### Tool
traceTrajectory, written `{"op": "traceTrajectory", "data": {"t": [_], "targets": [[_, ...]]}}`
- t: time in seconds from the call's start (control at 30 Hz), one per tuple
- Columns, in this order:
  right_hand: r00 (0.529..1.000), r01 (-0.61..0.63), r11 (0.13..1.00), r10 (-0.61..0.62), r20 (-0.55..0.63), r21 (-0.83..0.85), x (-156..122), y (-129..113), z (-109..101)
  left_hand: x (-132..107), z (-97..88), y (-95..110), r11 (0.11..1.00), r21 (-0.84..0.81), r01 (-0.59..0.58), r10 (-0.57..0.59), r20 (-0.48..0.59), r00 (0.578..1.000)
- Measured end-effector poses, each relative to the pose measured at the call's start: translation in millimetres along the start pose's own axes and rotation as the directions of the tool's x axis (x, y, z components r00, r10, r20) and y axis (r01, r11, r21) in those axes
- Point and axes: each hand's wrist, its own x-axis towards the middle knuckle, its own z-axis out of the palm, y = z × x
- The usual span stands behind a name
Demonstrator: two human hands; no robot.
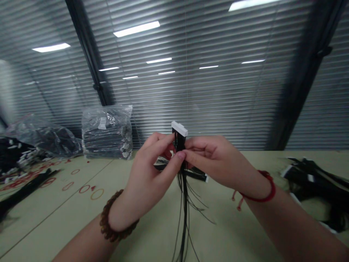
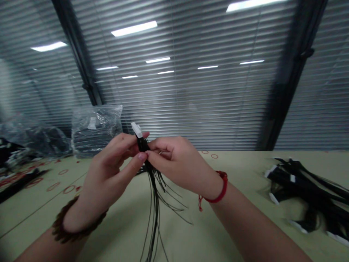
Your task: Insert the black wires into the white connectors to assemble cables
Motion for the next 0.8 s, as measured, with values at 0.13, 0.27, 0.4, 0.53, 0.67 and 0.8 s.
{"op": "traceTrajectory", "data": {"t": [0.13,0.27,0.4,0.53,0.67,0.8], "targets": [[0.997,0.034,0.992,-0.043,-0.071,-0.121,-0.8,-3.6,5.4,-1.2,-1.9,-1.2,1.000,0.026,0.006,-0.005,-0.013,1.000],[0.993,0.051,0.976,-0.071,-0.090,-0.212,-1.3,-6.2,6.2,-3.3,-3.1,-3.4,0.999,0.013,0.029,-0.029,-0.004,1.000],[0.995,0.058,0.962,-0.079,-0.067,-0.267,-2.8,-7.9,2.5,-4.8,-3.3,-4.4,0.999,0.030,0.010,-0.010,0.007,1.000],[0.994,0.068,0.943,-0.091,-0.054,-0.327,-3.2,-9.5,0.5,-4.8,-2.6,-4.8,0.998,0.065,-0.019,0.019,0.006,1.000],[0.990,0.078,0.915,-0.117,-0.077,-0.397,-2.4,-10.4,-0.8,-3.4,-2.9,-5.0,0.998,0.058,-0.007,0.005,0.019,1.000],[0.981,0.091,0.876,-0.161,-0.110,-0.473,-4.6,-10.4,-5.4,-2.3,-4.4,-4.3,0.999,0.040,0.010,-0.011,0.047,0.999]]}}
